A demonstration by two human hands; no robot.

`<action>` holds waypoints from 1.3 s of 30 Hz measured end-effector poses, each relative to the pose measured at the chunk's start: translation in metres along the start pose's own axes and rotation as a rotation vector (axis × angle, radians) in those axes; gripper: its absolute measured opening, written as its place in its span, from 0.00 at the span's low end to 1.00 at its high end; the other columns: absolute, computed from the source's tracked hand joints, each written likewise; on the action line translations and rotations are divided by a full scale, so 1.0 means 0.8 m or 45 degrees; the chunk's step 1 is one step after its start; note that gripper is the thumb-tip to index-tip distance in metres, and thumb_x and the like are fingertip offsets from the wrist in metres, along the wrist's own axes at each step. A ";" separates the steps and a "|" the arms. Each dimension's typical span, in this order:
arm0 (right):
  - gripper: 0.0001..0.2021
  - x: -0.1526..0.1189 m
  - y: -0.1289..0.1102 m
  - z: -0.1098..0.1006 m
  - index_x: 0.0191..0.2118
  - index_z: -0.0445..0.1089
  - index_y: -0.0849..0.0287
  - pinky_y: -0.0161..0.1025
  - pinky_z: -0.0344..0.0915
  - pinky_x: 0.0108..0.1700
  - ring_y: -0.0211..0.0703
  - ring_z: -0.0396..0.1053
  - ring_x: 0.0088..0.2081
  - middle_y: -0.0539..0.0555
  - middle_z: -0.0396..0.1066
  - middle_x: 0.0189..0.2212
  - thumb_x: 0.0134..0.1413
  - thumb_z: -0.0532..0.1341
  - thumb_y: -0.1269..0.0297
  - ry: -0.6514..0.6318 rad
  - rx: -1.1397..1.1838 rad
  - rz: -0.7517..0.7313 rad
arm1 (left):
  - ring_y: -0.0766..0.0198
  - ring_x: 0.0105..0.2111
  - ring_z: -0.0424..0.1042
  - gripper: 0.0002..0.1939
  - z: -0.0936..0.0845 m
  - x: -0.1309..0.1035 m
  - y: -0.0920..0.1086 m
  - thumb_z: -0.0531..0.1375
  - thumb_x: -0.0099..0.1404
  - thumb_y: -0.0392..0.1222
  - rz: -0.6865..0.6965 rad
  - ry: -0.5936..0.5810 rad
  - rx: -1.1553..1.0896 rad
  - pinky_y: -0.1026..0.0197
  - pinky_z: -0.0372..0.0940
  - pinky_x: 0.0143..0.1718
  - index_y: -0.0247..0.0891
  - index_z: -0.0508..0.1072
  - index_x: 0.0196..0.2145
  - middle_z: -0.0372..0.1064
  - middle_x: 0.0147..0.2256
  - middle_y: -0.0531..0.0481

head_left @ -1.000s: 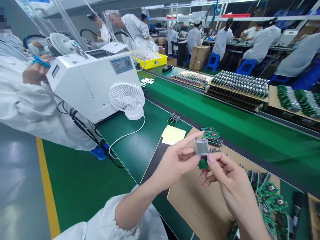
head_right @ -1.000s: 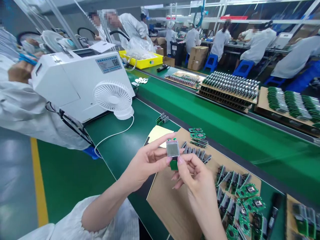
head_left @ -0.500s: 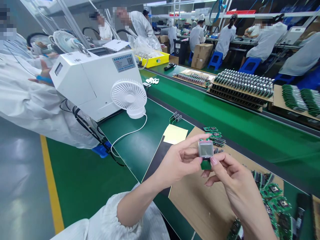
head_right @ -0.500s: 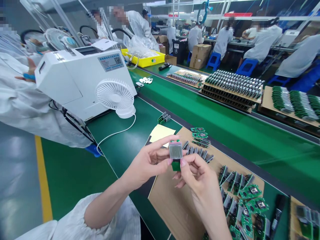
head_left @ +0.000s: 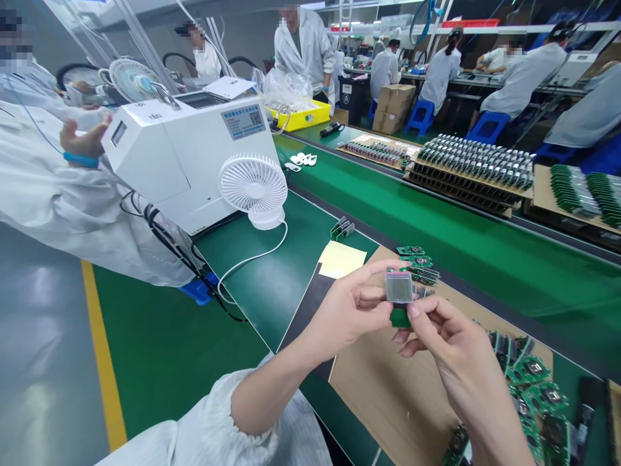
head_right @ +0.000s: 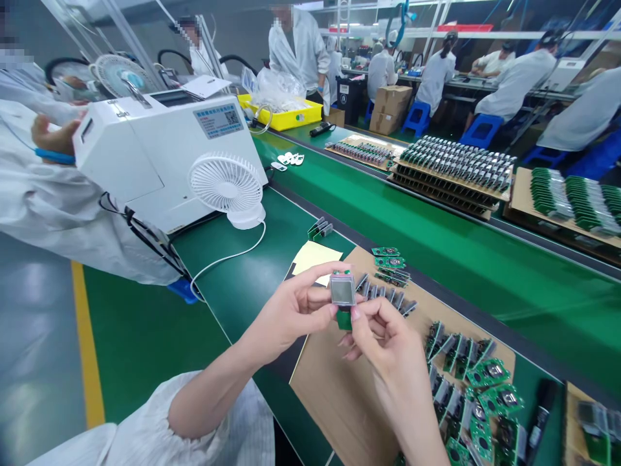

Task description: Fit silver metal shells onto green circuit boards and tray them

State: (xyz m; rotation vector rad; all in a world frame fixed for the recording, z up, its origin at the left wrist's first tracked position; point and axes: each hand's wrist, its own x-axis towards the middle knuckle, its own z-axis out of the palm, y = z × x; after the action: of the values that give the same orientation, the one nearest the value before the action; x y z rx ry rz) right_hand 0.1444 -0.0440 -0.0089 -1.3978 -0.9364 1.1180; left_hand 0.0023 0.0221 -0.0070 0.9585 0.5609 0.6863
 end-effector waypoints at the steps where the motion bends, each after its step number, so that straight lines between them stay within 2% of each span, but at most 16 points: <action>1: 0.18 0.000 0.002 -0.001 0.24 0.70 0.60 0.28 0.71 0.22 0.34 0.70 0.20 0.51 0.70 0.20 0.49 0.68 0.48 -0.001 0.010 0.015 | 0.72 0.37 0.74 0.23 0.000 0.000 0.000 0.62 0.61 0.31 -0.007 -0.002 -0.015 0.68 0.65 0.44 0.47 0.70 0.52 0.79 0.37 0.53; 8: 0.18 0.004 0.006 -0.008 0.30 0.73 0.60 0.28 0.71 0.23 0.35 0.70 0.22 0.51 0.71 0.19 0.50 0.67 0.47 -0.014 0.069 0.130 | 0.71 0.35 0.74 0.26 -0.001 0.006 0.001 0.63 0.61 0.35 -0.057 -0.004 0.018 0.66 0.65 0.43 0.45 0.66 0.56 0.78 0.37 0.51; 10: 0.19 0.004 0.004 -0.009 0.33 0.74 0.61 0.28 0.71 0.22 0.36 0.70 0.22 0.52 0.72 0.21 0.48 0.68 0.48 -0.001 0.116 0.163 | 0.72 0.34 0.73 0.27 0.001 0.008 -0.001 0.63 0.60 0.35 -0.014 0.045 0.074 0.67 0.65 0.42 0.43 0.65 0.57 0.77 0.37 0.51; 12: 0.19 0.003 0.002 -0.011 0.36 0.76 0.61 0.27 0.71 0.23 0.36 0.71 0.24 0.52 0.73 0.23 0.46 0.70 0.49 -0.005 0.150 0.182 | 0.73 0.34 0.72 0.30 0.002 0.010 -0.003 0.64 0.59 0.35 0.046 0.118 0.156 0.68 0.66 0.42 0.41 0.63 0.58 0.75 0.42 0.49; 15: 0.17 0.002 0.001 -0.014 0.38 0.77 0.61 0.28 0.73 0.26 0.36 0.72 0.26 0.52 0.74 0.25 0.48 0.70 0.53 -0.036 0.158 0.192 | 0.68 0.43 0.73 0.33 0.002 0.011 -0.006 0.62 0.58 0.35 0.224 0.179 0.391 0.64 0.68 0.48 0.39 0.61 0.61 0.67 0.56 0.43; 18: 0.17 0.002 -0.001 -0.014 0.37 0.76 0.61 0.29 0.74 0.26 0.36 0.72 0.26 0.51 0.73 0.24 0.46 0.71 0.53 0.011 0.149 0.191 | 0.61 0.58 0.66 0.26 0.000 0.012 -0.005 0.60 0.61 0.37 0.453 0.199 0.775 0.55 0.64 0.60 0.40 0.66 0.57 0.62 0.61 0.44; 21: 0.20 0.003 -0.004 -0.012 0.35 0.76 0.63 0.30 0.74 0.24 0.37 0.71 0.24 0.52 0.72 0.22 0.40 0.73 0.52 0.090 0.145 0.217 | 0.59 0.60 0.65 0.21 -0.002 0.015 -0.003 0.60 0.62 0.40 0.603 0.229 1.066 0.51 0.60 0.65 0.40 0.70 0.54 0.66 0.59 0.44; 23: 0.22 0.003 -0.007 -0.009 0.35 0.76 0.63 0.30 0.74 0.24 0.37 0.71 0.23 0.51 0.72 0.21 0.38 0.74 0.51 0.104 0.146 0.239 | 0.60 0.55 0.70 0.22 -0.003 0.017 -0.004 0.61 0.62 0.39 0.685 0.253 1.171 0.52 0.64 0.61 0.38 0.70 0.54 0.70 0.55 0.44; 27: 0.21 0.000 -0.011 -0.008 0.34 0.76 0.63 0.29 0.74 0.23 0.36 0.71 0.23 0.51 0.72 0.21 0.38 0.73 0.51 0.106 0.135 0.237 | 0.62 0.48 0.74 0.24 -0.005 0.020 -0.006 0.62 0.61 0.38 0.751 0.254 1.280 0.57 0.70 0.52 0.39 0.69 0.55 0.75 0.50 0.47; 32: 0.19 -0.003 -0.011 -0.006 0.31 0.76 0.62 0.30 0.74 0.22 0.37 0.71 0.22 0.52 0.73 0.20 0.37 0.73 0.51 0.112 0.116 0.204 | 0.62 0.49 0.74 0.21 -0.009 0.020 -0.004 0.61 0.62 0.37 0.818 0.188 1.350 0.58 0.69 0.52 0.36 0.70 0.54 0.75 0.51 0.45; 39: 0.14 -0.005 0.001 -0.012 0.35 0.76 0.60 0.31 0.75 0.26 0.38 0.73 0.24 0.51 0.73 0.24 0.48 0.68 0.53 0.074 -0.054 0.069 | 0.64 0.47 0.75 0.20 -0.008 0.023 -0.003 0.60 0.62 0.37 0.952 0.158 1.449 0.59 0.70 0.51 0.35 0.70 0.53 0.76 0.48 0.45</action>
State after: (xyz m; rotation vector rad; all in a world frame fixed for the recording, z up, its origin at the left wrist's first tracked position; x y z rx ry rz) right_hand 0.1528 -0.0505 -0.0091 -1.4903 -0.8902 1.0975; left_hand 0.0108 0.0385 -0.0142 2.2668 0.7098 1.1135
